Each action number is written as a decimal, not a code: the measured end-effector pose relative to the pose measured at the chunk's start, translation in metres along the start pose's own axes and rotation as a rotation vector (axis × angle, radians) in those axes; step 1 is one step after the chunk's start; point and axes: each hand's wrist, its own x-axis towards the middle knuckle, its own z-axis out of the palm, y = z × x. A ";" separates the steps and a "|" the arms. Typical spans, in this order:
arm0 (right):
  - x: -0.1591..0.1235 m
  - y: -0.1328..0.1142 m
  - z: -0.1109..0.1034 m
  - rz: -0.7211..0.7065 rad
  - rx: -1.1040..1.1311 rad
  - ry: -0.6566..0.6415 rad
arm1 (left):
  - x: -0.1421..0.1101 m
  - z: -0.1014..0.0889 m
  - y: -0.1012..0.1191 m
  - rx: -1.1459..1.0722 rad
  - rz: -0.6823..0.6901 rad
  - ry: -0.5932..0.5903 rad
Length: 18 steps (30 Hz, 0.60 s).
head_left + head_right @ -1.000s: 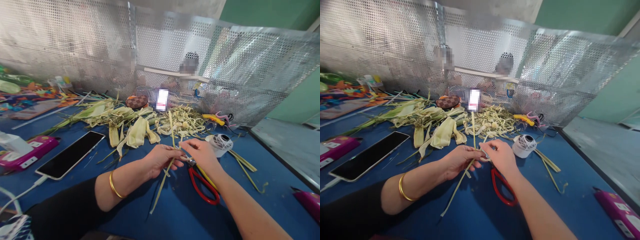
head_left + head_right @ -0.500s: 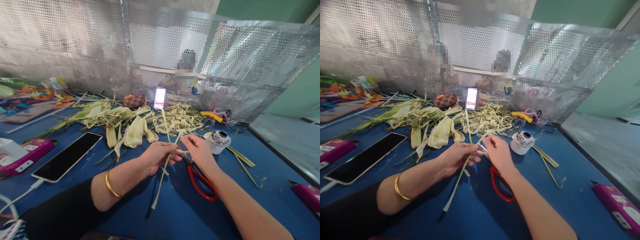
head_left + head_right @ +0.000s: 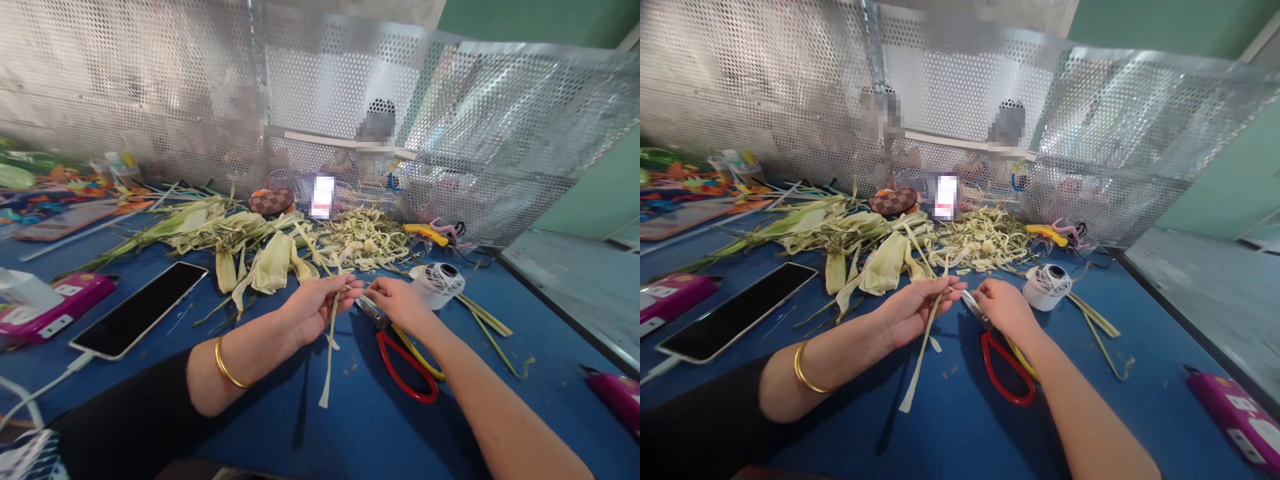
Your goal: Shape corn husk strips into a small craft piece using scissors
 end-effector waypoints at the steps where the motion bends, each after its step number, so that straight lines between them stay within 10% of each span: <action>1: 0.000 0.001 -0.001 0.018 -0.020 0.022 | 0.000 0.000 0.000 0.003 -0.007 -0.001; 8: -0.017 -0.009 -0.008 -0.242 0.078 0.658 | -0.004 0.002 -0.008 0.178 -0.001 -0.052; 14: -0.025 -0.030 -0.004 -0.303 0.431 0.233 | -0.010 0.006 -0.027 0.431 -0.075 -0.156; 18: -0.031 -0.034 -0.003 -0.276 0.553 0.331 | -0.007 0.003 -0.026 0.402 -0.129 -0.129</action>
